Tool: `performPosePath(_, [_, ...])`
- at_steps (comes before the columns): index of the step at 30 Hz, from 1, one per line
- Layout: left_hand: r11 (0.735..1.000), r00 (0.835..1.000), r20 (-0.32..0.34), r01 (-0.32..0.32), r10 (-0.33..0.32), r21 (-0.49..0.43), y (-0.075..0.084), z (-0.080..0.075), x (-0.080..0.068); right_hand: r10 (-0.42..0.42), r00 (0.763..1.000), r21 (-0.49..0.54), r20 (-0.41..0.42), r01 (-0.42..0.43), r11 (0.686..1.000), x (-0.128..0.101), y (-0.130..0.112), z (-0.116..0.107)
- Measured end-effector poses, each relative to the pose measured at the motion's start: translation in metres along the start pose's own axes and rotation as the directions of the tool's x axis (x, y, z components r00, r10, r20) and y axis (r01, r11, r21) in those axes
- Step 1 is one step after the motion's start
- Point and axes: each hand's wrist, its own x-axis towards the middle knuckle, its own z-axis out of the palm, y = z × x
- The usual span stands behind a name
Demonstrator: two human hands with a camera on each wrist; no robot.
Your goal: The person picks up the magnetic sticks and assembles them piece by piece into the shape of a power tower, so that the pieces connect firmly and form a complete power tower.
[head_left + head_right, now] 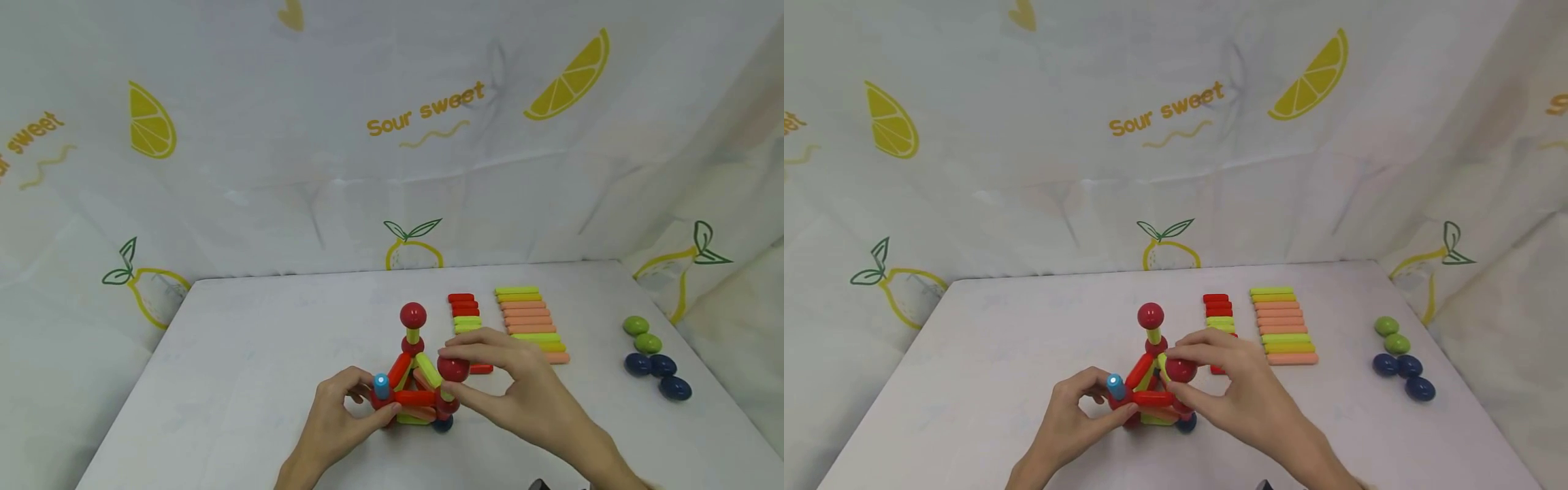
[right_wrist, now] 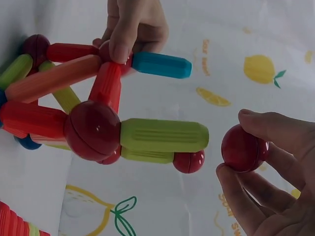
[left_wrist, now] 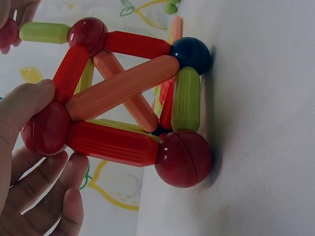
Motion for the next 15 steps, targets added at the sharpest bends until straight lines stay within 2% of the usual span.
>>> performPosePath(9, [1.0, 1.0, -0.007, -0.017, 0.017, -0.01, 0.0, -0.001, -0.001, 0.086, 0.994, -0.008, 0.067, -0.086, 0.996, -0.008, -0.003, 0.009])
performPosePath(12, [1.0, 1.0, -0.006, -0.016, 0.016, -0.01, 0.0, -0.001, -0.001, 0.094, 0.995, -0.05, 0.031, -0.092, 0.994, -0.009, 0.0, 0.002])
performPosePath(15, [1.0, 1.0, -0.002, -0.012, 0.012, -0.015, 0.0, -0.001, -0.001, 0.087, 0.995, -0.109, -0.058, -0.093, 0.99, -0.012, 0.013, -0.012])
